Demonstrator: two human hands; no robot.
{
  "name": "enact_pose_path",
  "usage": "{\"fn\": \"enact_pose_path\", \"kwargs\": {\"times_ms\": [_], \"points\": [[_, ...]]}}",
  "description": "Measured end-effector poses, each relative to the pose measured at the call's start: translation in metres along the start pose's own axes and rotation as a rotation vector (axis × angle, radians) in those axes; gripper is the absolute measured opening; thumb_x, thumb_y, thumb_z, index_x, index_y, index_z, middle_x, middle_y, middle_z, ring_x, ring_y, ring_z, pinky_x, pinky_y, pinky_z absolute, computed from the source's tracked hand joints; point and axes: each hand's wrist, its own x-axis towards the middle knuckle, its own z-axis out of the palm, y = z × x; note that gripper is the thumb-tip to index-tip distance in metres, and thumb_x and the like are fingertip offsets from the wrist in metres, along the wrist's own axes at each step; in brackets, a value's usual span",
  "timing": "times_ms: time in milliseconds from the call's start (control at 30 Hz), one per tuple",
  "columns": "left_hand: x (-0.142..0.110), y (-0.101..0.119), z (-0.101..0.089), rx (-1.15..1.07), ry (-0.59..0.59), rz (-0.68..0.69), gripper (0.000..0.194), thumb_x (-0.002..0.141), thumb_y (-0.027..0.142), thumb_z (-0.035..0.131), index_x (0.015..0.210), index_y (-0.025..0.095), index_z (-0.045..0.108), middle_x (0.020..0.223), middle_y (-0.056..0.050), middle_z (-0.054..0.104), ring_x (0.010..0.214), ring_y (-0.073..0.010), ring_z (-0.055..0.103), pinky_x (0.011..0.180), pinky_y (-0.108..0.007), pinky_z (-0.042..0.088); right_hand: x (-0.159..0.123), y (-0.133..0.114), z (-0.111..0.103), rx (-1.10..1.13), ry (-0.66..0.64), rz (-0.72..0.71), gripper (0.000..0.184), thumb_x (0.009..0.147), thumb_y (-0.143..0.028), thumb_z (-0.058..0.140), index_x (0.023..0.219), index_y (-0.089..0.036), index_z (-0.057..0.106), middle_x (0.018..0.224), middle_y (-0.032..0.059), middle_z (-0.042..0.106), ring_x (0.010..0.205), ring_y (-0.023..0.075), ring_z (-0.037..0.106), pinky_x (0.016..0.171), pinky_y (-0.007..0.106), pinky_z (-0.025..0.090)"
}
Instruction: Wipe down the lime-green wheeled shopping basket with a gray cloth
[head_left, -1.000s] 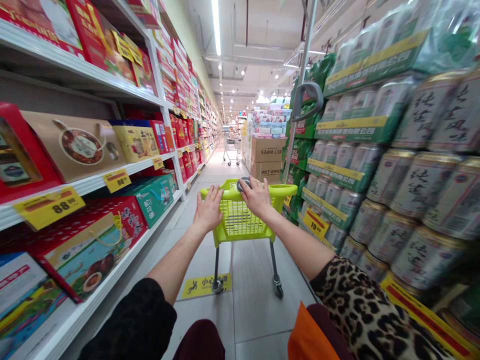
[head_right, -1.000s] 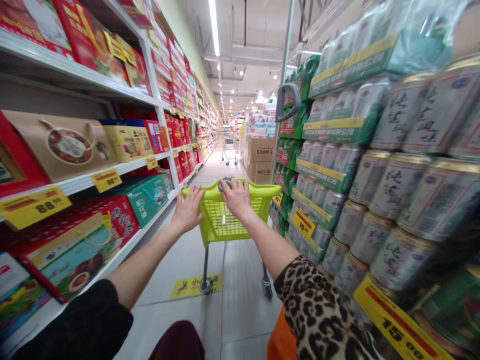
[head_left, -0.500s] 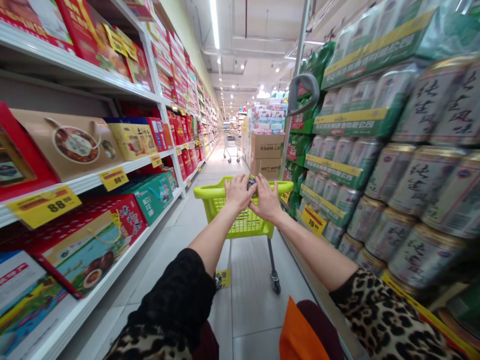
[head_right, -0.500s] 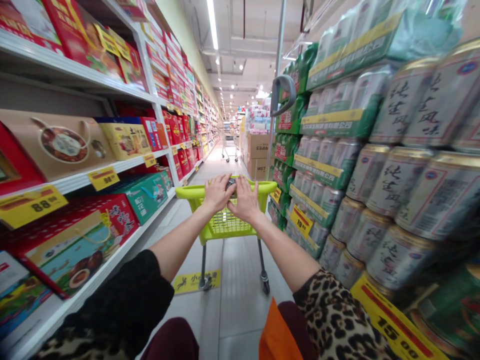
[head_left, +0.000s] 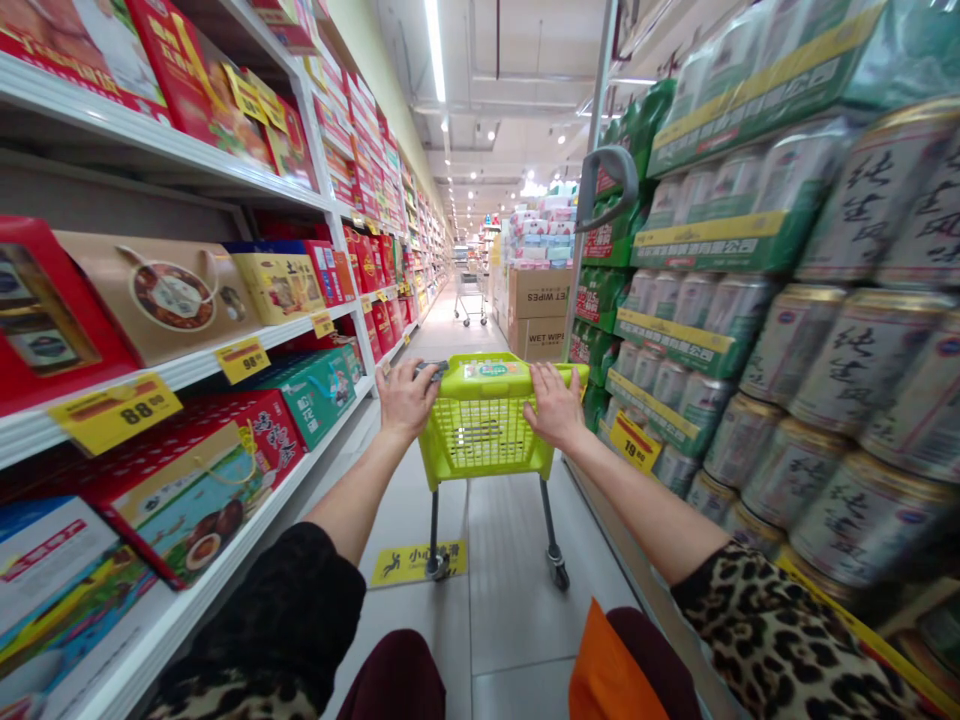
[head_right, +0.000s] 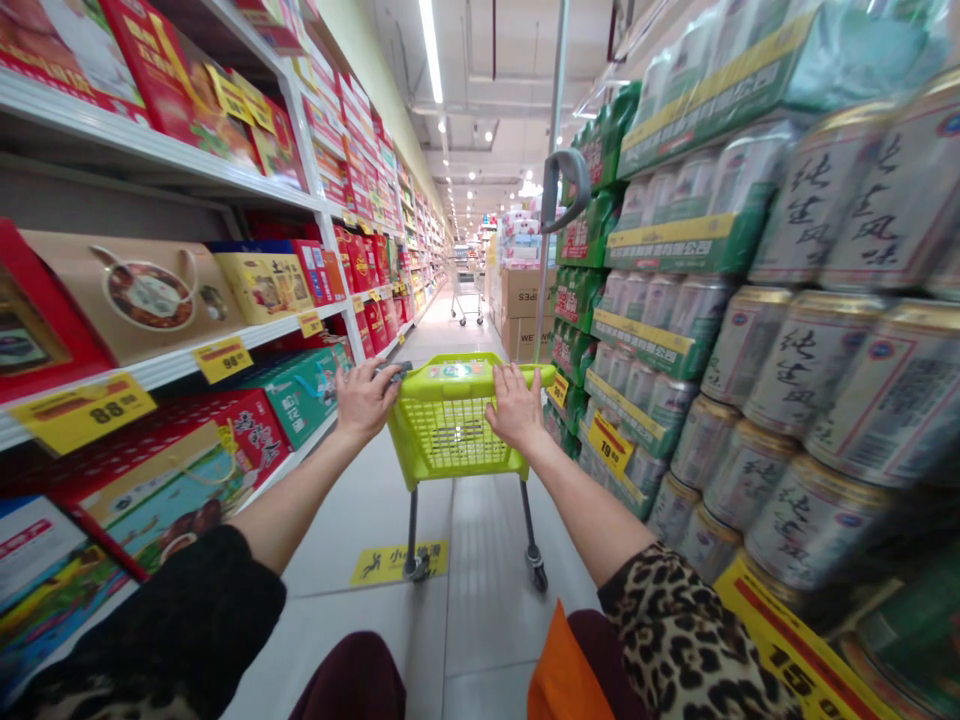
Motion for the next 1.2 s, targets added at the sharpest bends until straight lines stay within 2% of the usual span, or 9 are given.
{"fn": "enact_pose_path", "kwargs": {"times_ms": [67,133,267,367,700,800,1000,1067,1200], "points": [[-0.002,-0.004,0.001,-0.052,0.014,0.031,0.027,0.085,0.028,0.045,0.105,0.023,0.062,0.112,-0.011,0.059,0.109,-0.0265,0.049,0.099,-0.052,0.033,0.0,-0.005,0.001,-0.003,0.005,0.024,0.064,0.08,-0.03,0.045,0.136,-0.001,0.034,0.14,0.0193,0.038,0.131,0.0299,0.028,0.107,0.055,0.004],[-0.002,0.014,0.007,-0.105,0.014,0.085,0.029,0.086,0.026,0.042,0.107,0.019,0.061,0.111,-0.012,0.059,0.11,-0.0251,0.049,0.097,-0.046,0.037,0.0,-0.01,0.002,-0.009,0.009,0.037,0.066,0.079,-0.03,0.046,0.136,0.0,0.033,0.141,0.0204,0.036,0.132,0.0308,0.026,0.106,0.055,0.005],[0.0,0.073,0.02,-0.075,-0.038,0.247,0.036,0.085,0.032,0.045,0.118,0.021,0.056,0.129,-0.012,0.052,0.127,-0.0303,0.035,0.105,-0.055,0.024,0.0,-0.016,0.001,-0.015,-0.003,0.025,0.067,0.079,-0.03,0.046,0.137,0.0,0.032,0.142,0.0204,0.034,0.133,0.0305,0.024,0.107,0.055,0.005],[0.0,0.091,0.021,-0.052,-0.073,0.259,0.044,0.084,0.039,0.047,0.125,0.023,0.05,0.138,-0.01,0.046,0.133,-0.0337,0.027,0.104,-0.062,0.018,0.0,-0.015,-0.002,-0.017,-0.021,0.022,0.066,0.079,-0.028,0.045,0.137,0.0,0.032,0.142,0.0203,0.035,0.133,0.0303,0.025,0.107,0.056,0.005],[-0.005,0.006,0.009,-0.026,0.017,-0.034,0.031,0.085,0.03,0.044,0.111,0.024,0.06,0.122,-0.011,0.056,0.124,-0.0305,0.04,0.103,-0.056,0.026,-0.002,-0.016,-0.002,0.017,-0.052,-0.047,0.064,0.078,-0.022,0.043,0.138,-0.002,0.032,0.144,0.0176,0.033,0.134,0.029,0.023,0.107,0.057,0.0],[-0.002,0.022,0.012,-0.068,0.024,0.004,0.03,0.085,0.027,0.044,0.11,0.022,0.06,0.121,-0.011,0.055,0.122,-0.0294,0.04,0.1,-0.051,0.032,0.0,-0.023,0.0,0.024,-0.048,-0.018,0.066,0.077,-0.022,0.044,0.138,-0.001,0.03,0.144,0.0184,0.032,0.135,0.0297,0.021,0.107,0.057,0.002],[0.006,0.09,0.026,-0.11,-0.095,0.322,0.03,0.087,0.026,0.043,0.113,0.024,0.057,0.128,-0.009,0.052,0.128,-0.0276,0.035,0.106,-0.052,0.025,0.004,-0.009,0.0,0.001,-0.048,-0.056,0.062,0.078,-0.018,0.041,0.137,-0.003,0.033,0.142,0.0178,0.036,0.133,0.0282,0.027,0.107,0.056,0.002],[0.003,0.089,0.026,-0.107,-0.104,0.348,0.031,0.087,0.025,0.042,0.115,0.024,0.055,0.13,-0.009,0.051,0.129,-0.0272,0.033,0.106,-0.052,0.024,0.004,0.004,-0.001,-0.022,-0.026,-0.001,0.062,0.077,-0.017,0.042,0.137,-0.003,0.034,0.141,0.0188,0.038,0.131,0.0287,0.03,0.106,0.057,0.002],[-0.006,0.052,0.02,-0.089,-0.059,0.29,0.031,0.086,0.024,0.044,0.115,0.023,0.055,0.13,-0.009,0.051,0.13,-0.027,0.034,0.105,-0.05,0.027,0.002,0.021,-0.003,-0.052,-0.029,0.009,0.061,0.075,-0.015,0.043,0.136,-0.004,0.036,0.139,0.0177,0.041,0.129,0.0283,0.032,0.106,0.058,0.003]]}}
